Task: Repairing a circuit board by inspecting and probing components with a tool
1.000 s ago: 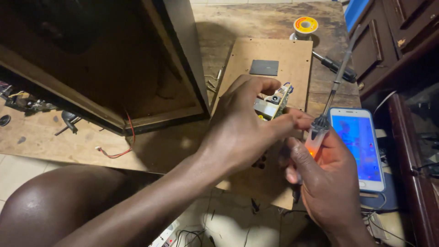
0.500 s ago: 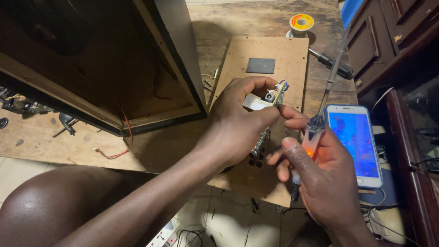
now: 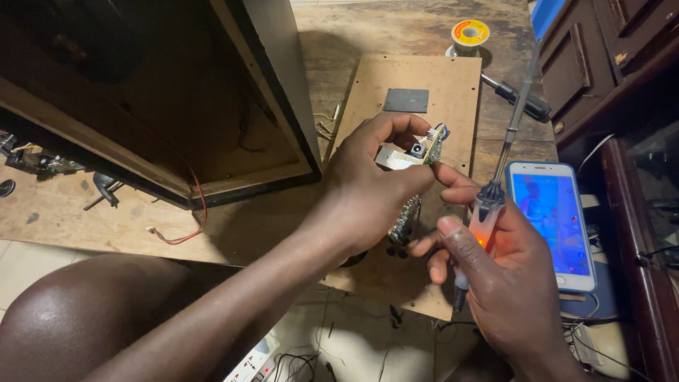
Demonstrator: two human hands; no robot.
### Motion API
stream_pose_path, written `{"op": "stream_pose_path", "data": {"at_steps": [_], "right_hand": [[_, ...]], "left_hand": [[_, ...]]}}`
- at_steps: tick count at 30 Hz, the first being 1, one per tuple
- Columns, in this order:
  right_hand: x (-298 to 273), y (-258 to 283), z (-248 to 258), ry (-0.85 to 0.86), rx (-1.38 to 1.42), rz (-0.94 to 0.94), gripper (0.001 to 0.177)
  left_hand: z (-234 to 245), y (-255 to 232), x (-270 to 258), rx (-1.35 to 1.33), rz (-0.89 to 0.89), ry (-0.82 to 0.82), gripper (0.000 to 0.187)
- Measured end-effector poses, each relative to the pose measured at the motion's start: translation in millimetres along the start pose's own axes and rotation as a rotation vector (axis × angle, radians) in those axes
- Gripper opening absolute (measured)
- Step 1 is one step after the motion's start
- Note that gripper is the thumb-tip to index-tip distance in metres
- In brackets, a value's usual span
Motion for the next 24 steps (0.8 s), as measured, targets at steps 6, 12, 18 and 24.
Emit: {"op": "stream_pose_path", "data": {"at_steps": [6,12,18,24], "right_hand": [[0,3,0,0.036,-0.021,0.006,0.024],[-3,9,6,0.084,0.038,-0.043,0.024],[-6,29,25,0.006,-0.160,-0.255,0.025],[-5,4,61,-0.035,-0.321,-0.532,0.042]], "left_hand": [[-4,16,4,-0.003,-0.158,-0.044,0.040],[-5,25,6,-0.024,-0.285,-0.051,0.038],[8,26,21,-0.126,-0.140,-0.067,0.042],[18,15,20,-0.181,0.088,-0.025,0.046]]}}
Point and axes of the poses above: each hand's wrist, its own x-axis towards the middle knuckle, its own z-axis out of the back of the hand, y = z × x, the point moved 1 cm from there along x, towards the middle knuckle, and after that the axes turned 3 degrees about -y, right-handed, at the moved point
